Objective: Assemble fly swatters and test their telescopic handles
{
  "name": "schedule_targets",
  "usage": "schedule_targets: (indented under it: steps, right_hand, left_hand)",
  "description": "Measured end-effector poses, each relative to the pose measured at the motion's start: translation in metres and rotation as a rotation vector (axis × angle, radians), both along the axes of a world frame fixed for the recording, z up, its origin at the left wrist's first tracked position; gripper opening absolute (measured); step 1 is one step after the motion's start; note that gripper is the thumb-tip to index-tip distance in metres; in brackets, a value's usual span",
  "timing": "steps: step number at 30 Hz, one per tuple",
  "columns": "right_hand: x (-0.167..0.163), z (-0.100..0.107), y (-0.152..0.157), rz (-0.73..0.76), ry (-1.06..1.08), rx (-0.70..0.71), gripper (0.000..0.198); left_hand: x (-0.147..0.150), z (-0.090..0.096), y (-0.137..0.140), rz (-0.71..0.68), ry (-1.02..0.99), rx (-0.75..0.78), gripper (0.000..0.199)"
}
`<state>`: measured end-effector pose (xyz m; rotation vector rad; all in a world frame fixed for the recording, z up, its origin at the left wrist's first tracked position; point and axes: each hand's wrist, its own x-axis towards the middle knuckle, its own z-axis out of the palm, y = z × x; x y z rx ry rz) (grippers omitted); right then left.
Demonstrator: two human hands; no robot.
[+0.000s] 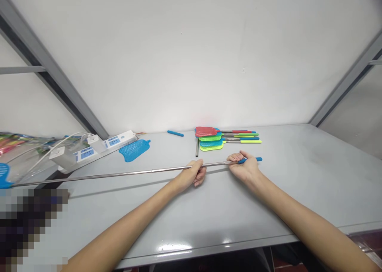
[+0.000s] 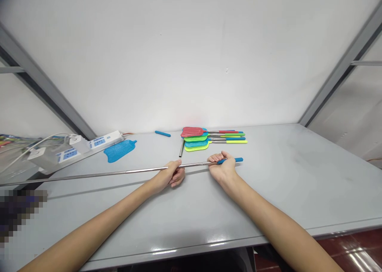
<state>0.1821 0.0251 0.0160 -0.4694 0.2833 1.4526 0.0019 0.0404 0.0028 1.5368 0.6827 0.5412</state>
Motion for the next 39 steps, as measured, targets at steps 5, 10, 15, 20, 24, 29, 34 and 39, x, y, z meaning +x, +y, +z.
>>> schedule_targets:
  steps: [5,10,15,20,24,29,34,39]
  right_hand:
    - [-0.001,-0.002,0.001,0.067,-0.067,0.034,0.020]
    - [-0.006,-0.008,-0.003,0.246,-0.389,0.019,0.008]
    - [-0.012,-0.008,-0.010,0.345,-0.567,0.068,0.009]
    - [-0.014,-0.010,-0.010,0.401,-0.561,0.135,0.007]
    - [-0.014,-0.012,-0.010,0.437,-0.552,0.154,0.008]
    - [-0.021,-0.012,-0.017,0.528,-0.600,0.177,0.012]
    - [-0.029,-0.012,-0.022,0.542,-0.600,0.255,0.016]
    - [-0.029,-0.013,-0.021,0.521,-0.609,0.305,0.016]
  left_hand:
    - [-0.003,0.002,0.003,-0.006,0.001,0.003,0.047]
    - [-0.007,0.003,0.007,0.020,-0.008,0.030,0.049]
    - [-0.008,0.005,0.005,0.036,-0.002,0.053,0.052]
    - [-0.008,0.003,0.002,0.032,-0.043,0.027,0.054]
    - [-0.008,0.000,0.001,0.000,-0.061,-0.018,0.056]
    - [-0.003,0.000,-0.003,-0.021,-0.077,-0.137,0.054]
    - [0.002,0.002,-0.006,-0.013,-0.076,-0.140,0.053]
    - [0.000,-0.001,-0.005,-0.030,-0.093,-0.153,0.055]
